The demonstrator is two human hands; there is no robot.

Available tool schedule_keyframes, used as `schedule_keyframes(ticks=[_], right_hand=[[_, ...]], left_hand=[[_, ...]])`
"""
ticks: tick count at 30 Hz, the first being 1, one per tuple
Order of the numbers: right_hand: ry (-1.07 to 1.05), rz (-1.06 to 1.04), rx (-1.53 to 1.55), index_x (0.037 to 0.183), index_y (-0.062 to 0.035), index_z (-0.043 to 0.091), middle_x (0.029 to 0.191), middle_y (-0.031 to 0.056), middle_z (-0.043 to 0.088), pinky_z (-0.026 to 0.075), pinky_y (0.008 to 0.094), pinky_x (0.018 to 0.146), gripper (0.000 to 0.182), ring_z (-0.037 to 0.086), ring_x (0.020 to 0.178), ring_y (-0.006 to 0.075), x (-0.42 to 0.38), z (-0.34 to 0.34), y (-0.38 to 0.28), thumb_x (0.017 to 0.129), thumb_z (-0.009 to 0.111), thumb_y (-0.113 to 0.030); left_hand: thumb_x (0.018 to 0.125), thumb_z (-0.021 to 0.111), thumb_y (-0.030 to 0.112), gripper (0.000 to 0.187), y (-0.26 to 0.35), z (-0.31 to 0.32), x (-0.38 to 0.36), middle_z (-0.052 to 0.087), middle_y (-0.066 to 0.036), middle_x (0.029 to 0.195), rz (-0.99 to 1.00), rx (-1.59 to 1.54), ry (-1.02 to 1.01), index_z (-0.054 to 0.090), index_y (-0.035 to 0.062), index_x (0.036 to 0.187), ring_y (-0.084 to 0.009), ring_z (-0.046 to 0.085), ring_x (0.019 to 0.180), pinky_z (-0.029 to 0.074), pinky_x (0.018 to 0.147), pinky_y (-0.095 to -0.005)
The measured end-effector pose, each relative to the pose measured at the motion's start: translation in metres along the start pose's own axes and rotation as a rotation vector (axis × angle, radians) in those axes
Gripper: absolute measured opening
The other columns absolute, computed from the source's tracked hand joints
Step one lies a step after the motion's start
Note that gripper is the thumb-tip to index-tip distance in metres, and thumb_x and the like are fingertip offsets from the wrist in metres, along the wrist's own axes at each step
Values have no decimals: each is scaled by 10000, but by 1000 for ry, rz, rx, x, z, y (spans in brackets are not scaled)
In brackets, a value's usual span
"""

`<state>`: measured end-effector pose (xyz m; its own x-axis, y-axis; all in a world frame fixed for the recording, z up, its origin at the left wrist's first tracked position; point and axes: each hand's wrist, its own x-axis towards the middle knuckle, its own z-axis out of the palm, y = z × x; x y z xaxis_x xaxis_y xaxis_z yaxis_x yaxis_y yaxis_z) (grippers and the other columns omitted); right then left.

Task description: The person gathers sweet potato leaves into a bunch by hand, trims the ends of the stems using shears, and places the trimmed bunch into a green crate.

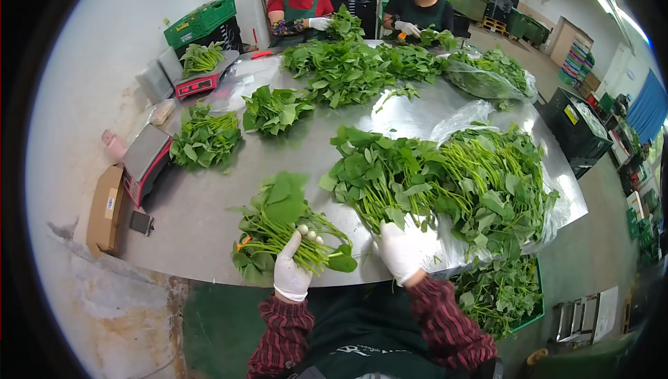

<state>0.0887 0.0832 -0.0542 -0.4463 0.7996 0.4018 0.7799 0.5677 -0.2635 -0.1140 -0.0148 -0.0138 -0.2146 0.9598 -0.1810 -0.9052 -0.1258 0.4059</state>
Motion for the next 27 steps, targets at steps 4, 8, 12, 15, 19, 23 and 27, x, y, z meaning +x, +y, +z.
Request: schedule_keyframes(ticks=[4, 8, 12, 15, 19, 23, 27], right_hand=[[-69, 62, -25, 769, -41, 525, 705, 160, 576, 481, 373, 553, 42, 603, 616, 295, 19, 18, -1, 779, 521, -82], [-258, 155, 194, 804, 7, 556, 716, 199, 615, 498, 378, 592, 169, 635, 691, 308, 47, 15, 18, 766, 576, -157], [-310, 660, 960, 765, -2, 566, 602, 77, 589, 439, 265, 488, 167, 563, 487, 143, 69, -41, 16, 773, 601, -165], [51, 501, 1536, 783, -44, 542, 611, 1, 525, 384, 199, 481, 105, 479, 486, 69, 66, -79, 24, 812, 597, -128], [216, 518, 1430, 834, -42, 504, 657, 17, 560, 413, 215, 533, 155, 507, 521, 90, 63, -86, 42, 906, 535, -176], [36, 668, 1265, 907, 5, 494, 725, 54, 595, 427, 222, 461, 165, 525, 500, 92, 40, -50, 65, 898, 535, -155], [143, 716, 1315, 906, 1, 499, 726, 43, 590, 425, 222, 473, 173, 534, 521, 93, 31, -54, 59, 891, 542, -166]], left_hand=[[896, 554, 131, 128, 8, -4, -2, 553, -66, 895, 72, -6, -54, 532, 28, 969, -209, 555, 876, 465, 810, -341], [904, 551, 155, 135, 18, 1, -7, 523, -51, 840, 218, 94, -2, 525, 28, 942, -189, 526, 832, 448, 811, -326], [899, 555, 135, 131, 15, -9, 0, 523, -64, 837, 159, 9, 5, 524, 17, 946, -193, 518, 824, 449, 811, -325], [897, 553, 118, 116, 11, -6, 0, 521, -61, 839, 128, -30, 26, 530, 16, 946, -183, 516, 824, 453, 813, -327], [900, 545, 109, 117, 5, -10, 3, 521, -55, 850, 98, -21, 36, 512, 30, 980, -179, 515, 825, 454, 812, -328], [908, 524, 90, 137, -3, 2, 5, 523, -41, 864, 180, 31, 19, 472, 62, 1032, -169, 517, 819, 458, 807, -330], [921, 501, 93, 119, -9, 2, 4, 515, -35, 883, 140, 48, 6, 483, 86, 1038, -160, 511, 822, 471, 801, -337]])
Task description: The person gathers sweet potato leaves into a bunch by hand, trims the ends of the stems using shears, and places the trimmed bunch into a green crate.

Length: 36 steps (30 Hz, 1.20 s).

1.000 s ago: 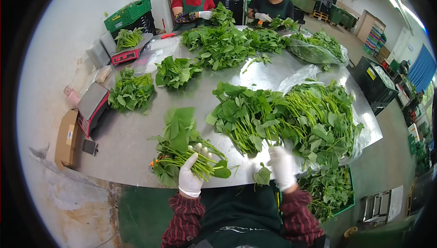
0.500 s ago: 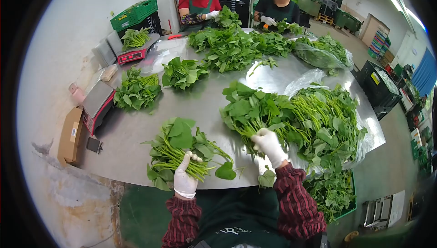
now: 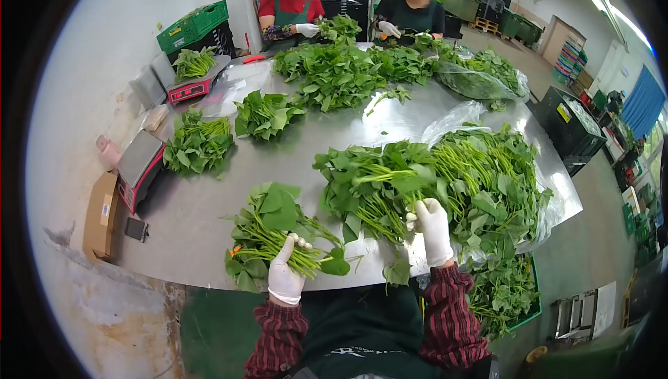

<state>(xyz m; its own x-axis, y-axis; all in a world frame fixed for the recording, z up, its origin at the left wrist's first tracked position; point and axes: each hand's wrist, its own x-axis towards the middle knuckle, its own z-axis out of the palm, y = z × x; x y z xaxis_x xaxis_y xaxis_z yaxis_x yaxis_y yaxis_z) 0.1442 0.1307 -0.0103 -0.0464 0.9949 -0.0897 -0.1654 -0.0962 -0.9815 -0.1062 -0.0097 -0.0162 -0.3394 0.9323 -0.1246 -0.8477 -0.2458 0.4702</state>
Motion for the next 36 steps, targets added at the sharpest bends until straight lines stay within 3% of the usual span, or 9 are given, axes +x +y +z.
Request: schedule_keyframes(ticks=[4, 12, 18, 25, 27, 29, 30, 33, 36], right_hand=[[-16, -213, 286, 886, 9, 509, 712, 36, 540, 423, 233, 581, 190, 487, 571, 97, -21, -5, -25, 931, 500, -175], [-298, 129, 681, 1011, 85, 552, 855, 53, 587, 418, 190, 649, 266, 511, 689, 73, -23, 6, 25, 888, 571, -151], [-533, 71, 324, 1091, 58, 523, 851, 59, 613, 445, 220, 664, 305, 538, 698, 84, -58, 35, -24, 929, 513, -200], [-405, 1, -65, 1009, 17, 551, 810, 40, 605, 468, 241, 636, 156, 561, 691, 82, -78, 46, -15, 923, 503, -103], [-336, -70, -218, 979, 8, 545, 787, 63, 597, 465, 265, 612, 117, 578, 681, 139, -81, 51, -12, 882, 542, -56], [-197, -584, -764, 944, 11, 537, 760, 113, 560, 456, 310, 599, 139, 574, 677, 240, -83, 51, -5, 822, 588, -32], [-208, -622, -711, 911, 7, 528, 745, 157, 509, 447, 360, 598, 166, 543, 686, 316, -82, 53, 0, 767, 607, -13], [-154, -929, -823, 853, -11, 519, 662, 100, 477, 429, 347, 528, 160, 532, 594, 257, -85, 57, 0, 747, 636, 13], [-253, -997, -1003, 987, 34, 532, 703, 103, 474, 418, 350, 561, 250, 504, 633, 261, -95, 55, 3, 740, 572, 17]], left_hand=[[919, 503, 89, 120, -2, -1, 0, 517, -35, 888, 19, 12, -9, 485, 87, 1038, -159, 513, 825, 472, 799, -334], [880, 549, 36, 113, -16, 13, -5, 547, -50, 834, -16, 89, 51, 498, 45, 980, -173, 546, 791, 475, 766, -321], [855, 560, -17, 165, -20, 15, -6, 594, -72, 873, 15, 164, 99, 526, 30, 1010, -176, 574, 753, 493, 704, -303], [836, 568, -41, 167, -30, 18, -10, 600, -74, 869, 54, 241, 121, 507, 33, 972, -164, 572, 753, 472, 721, -287], [825, 578, -48, 179, -34, 24, -13, 602, -72, 861, 72, 273, 119, 503, 33, 966, -163, 570, 754, 459, 736, -283], [821, 585, -51, 187, -39, 31, -17, 600, -70, 857, 78, 290, 116, 502, 32, 966, -161, 570, 757, 458, 740, -286], [838, 556, -48, 198, -41, 31, -18, 595, -73, 886, 76, 330, 99, 492, 47, 1000, -177, 572, 790, 468, 747, -295], [837, 559, -49, 195, -50, 41, -20, 601, -81, 909, 44, 305, 89, 485, 40, 994, -177, 572, 790, 468, 749, -294], [786, 620, -73, 272, -59, 42, -18, 618, -61, 957, 1, 272, 77, 548, 18, 1032, -151, 597, 862, 479, 806, -278]])
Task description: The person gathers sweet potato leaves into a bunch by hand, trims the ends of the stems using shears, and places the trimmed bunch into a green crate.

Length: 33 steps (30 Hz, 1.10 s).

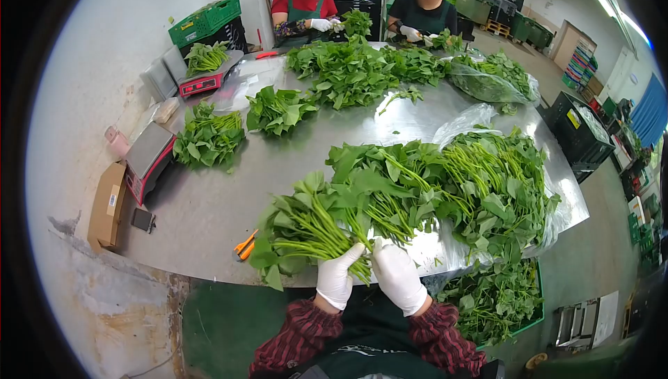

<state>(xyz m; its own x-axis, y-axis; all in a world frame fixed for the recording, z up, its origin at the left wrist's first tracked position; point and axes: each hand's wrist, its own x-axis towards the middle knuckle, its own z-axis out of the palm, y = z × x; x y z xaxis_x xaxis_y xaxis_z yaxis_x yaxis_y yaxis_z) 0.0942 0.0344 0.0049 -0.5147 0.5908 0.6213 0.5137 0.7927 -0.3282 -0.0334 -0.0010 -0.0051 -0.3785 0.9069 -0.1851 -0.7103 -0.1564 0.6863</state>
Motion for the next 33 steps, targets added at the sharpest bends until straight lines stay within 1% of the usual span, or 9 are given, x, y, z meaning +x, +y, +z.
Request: schedule_keyframes(ticks=[6, 9, 11, 13, 17, 21, 25, 28, 33], right_hand=[[-76, -15, -64, 1040, 55, 533, 718, 105, 478, 415, 315, 586, 312, 514, 684, 232, -13, -1, -1, 731, 516, 13], [175, 291, 172, 982, 3, 575, 715, 96, 507, 420, 295, 597, 240, 548, 716, 206, -19, 2, -3, 751, 514, 19], [340, 1044, 878, 922, -22, 596, 726, 64, 558, 413, 269, 606, 142, 567, 719, 155, -20, -24, -2, 815, 506, -41], [627, 672, 430, 925, -7, 606, 714, 18, 561, 377, 226, 594, 188, 516, 649, 102, -36, -49, 47, 896, 467, -129], [1034, 943, 676, 902, -21, 644, 670, -29, 493, 334, 192, 522, 273, 419, 550, 49, -51, -123, 90, 925, 449, -211], [368, 867, 342, 963, -47, 651, 643, -15, 532, 361, 199, 492, 244, 439, 487, 66, -25, -133, 52, 896, 468, -195], [-98, 769, 544, 977, -17, 621, 652, 43, 562, 424, 263, 516, 308, 539, 560, 119, -18, -66, 28, 759, 704, -217], [-216, 501, 412, 884, -23, 547, 705, 136, 563, 454, 361, 566, 303, 557, 611, 286, -3, -40, 8, 752, 718, -236], [-171, 476, 358, 800, -7, 525, 692, 135, 547, 448, 333, 571, 214, 528, 598, 266, -9, -21, 5, 783, 685, -147]], left_hand=[[815, 592, -51, 263, 2, 1, 2, 605, -67, 1014, -137, 44, -75, 558, -2, 1071, -159, 597, 897, 491, 796, -293], [854, 550, -18, 230, 3, 3, -1, 601, -79, 1024, -161, -36, -124, 548, -13, 1084, -179, 600, 922, 496, 820, -320], [878, 509, -6, 230, 5, 4, -2, 600, -96, 1034, -162, -45, -144, 533, -23, 1105, -206, 599, 946, 493, 854, -350], [882, 497, -6, 236, 10, -3, -1, 598, -101, 1046, -216, -91, -160, 529, -23, 1116, -217, 595, 962, 488, 868, -358], [883, 477, -22, 268, 14, -13, 4, 592, -116, 1082, -273, -78, -243, 517, -21, 1149, -241, 583, 1001, 474, 898, -380], [861, 511, -42, 307, 2, -13, 3, 589, -118, 1105, -313, -67, -278, 511, -22, 1167, -232, 577, 1020, 471, 900, -374], [810, 575, -69, 364, -8, -6, -6, 602, -105, 1087, -315, -18, -316, 520, -12, 1165, -221, 589, 994, 482, 880, -353], [797, 586, -75, 364, -12, -5, -10, 612, -84, 1059, -242, 62, -323, 530, -6, 1150, -203, 596, 959, 484, 861, -336], [816, 580, -50, 335, -12, -12, -8, 602, -80, 1070, -267, 0, -254, 529, -3, 1144, -186, 590, 957, 475, 857, -318]])
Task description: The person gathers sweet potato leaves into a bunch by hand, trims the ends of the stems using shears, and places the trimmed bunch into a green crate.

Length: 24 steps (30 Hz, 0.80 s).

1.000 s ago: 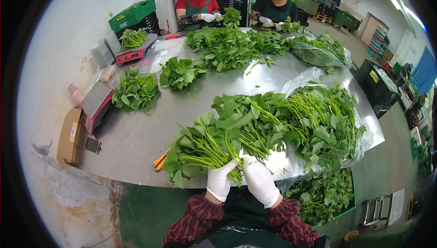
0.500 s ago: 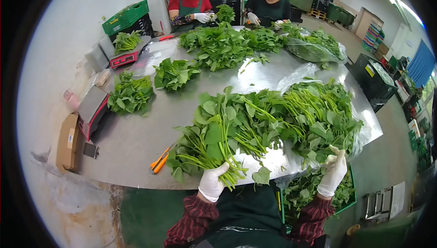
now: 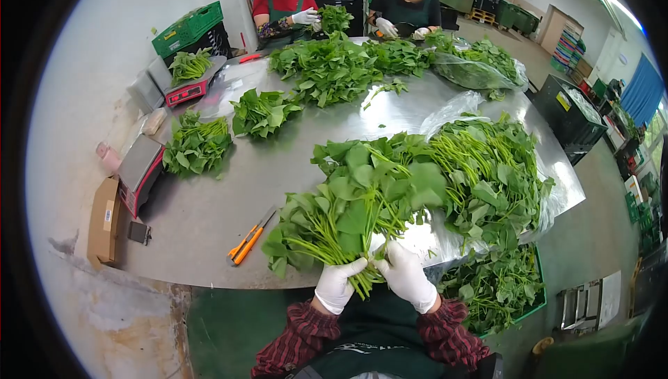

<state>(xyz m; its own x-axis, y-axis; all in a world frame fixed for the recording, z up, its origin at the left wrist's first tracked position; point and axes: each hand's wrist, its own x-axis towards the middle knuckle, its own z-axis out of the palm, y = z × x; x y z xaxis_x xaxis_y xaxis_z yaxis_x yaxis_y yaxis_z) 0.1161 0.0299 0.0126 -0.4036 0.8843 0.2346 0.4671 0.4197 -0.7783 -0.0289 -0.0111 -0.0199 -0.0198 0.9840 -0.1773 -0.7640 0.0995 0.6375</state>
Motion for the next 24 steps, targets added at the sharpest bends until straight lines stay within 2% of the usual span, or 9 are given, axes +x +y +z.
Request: schedule_keyframes(ticks=[5, 7, 9, 11, 12, 14, 17, 20, 24], right_hand=[[451, -296, -47, 845, -8, 561, 710, 106, 549, 438, 294, 563, 120, 535, 583, 227, -25, -10, 4, 820, 637, -97], [713, -154, 166, 857, -29, 576, 707, 29, 522, 392, 231, 534, 68, 504, 595, 92, -32, -30, 9, 885, 563, -89], [1016, 219, 211, 930, -37, 554, 748, 25, 550, 404, 216, 541, 77, 479, 606, 81, -25, -74, 23, 884, 568, -97], [992, 527, 184, 977, 18, 570, 840, 67, 571, 401, 236, 528, 183, 512, 639, 89, -29, -117, 58, 888, 555, -142], [741, 500, -335, 936, 36, 593, 855, 90, 587, 432, 243, 535, 180, 556, 628, 98, -55, -139, 119, 881, 560, -133], [698, 682, -151, 895, 49, 596, 749, 134, 607, 438, 258, 487, 194, 558, 584, 133, -52, -144, 87, 864, 591, -142], [566, 351, -116, 938, 2, 619, 810, 109, 638, 450, 251, 496, 167, 595, 605, 174, -41, -109, 64, 845, 603, -136], [362, 486, 187, 949, 21, 612, 797, 133, 630, 479, 277, 586, 208, 608, 602, 164, -22, -71, 27, 820, 620, -142], [103, -3, 55, 1010, 1, 601, 667, 64, 580, 472, 264, 563, 226, 573, 572, 122, -18, -18, 10, 808, 627, -96]], left_hand=[[890, 535, 90, 247, 7, 0, 6, 590, -84, 1038, -128, -198, -37, 530, 8, 1122, -211, 574, 962, 456, 886, -362], [918, 511, 181, 219, 16, -5, 11, 560, -62, 981, -99, -224, 26, 513, 38, 1084, -200, 552, 946, 445, 882, -386], [910, 525, 182, 152, 24, -17, 14, 504, -32, 930, -86, -311, -69, 467, 80, 1005, -190, 518, 956, 413, 909, -371], [906, 531, 179, 143, 26, -24, 16, 484, -24, 920, -55, -367, -125, 448, 92, 984, -189, 502, 967, 397, 925, -365], [901, 539, 175, 150, 26, -24, 15, 479, -25, 922, -69, -378, -143, 445, 89, 980, -194, 492, 975, 382, 938, -357], [896, 547, 170, 157, 23, -23, 15, 473, -26, 925, -84, -393, -163, 442, 85, 976, -199, 481, 982, 366, 952, -349], [887, 559, 163, 174, 15, -17, 15, 469, -29, 925, -112, -379, -168, 442, 71, 978, -198, 481, 972, 365, 954, -348], [874, 573, 152, 189, 12, -10, 14, 464, -29, 922, -155, -376, -171, 449, 60, 983, -197, 478, 973, 361, 962, -349], [859, 585, 136, 200, 6, -10, 9, 468, -33, 936, -184, -286, -170, 464, 51, 993, -200, 479, 980, 346, 991, -358]])
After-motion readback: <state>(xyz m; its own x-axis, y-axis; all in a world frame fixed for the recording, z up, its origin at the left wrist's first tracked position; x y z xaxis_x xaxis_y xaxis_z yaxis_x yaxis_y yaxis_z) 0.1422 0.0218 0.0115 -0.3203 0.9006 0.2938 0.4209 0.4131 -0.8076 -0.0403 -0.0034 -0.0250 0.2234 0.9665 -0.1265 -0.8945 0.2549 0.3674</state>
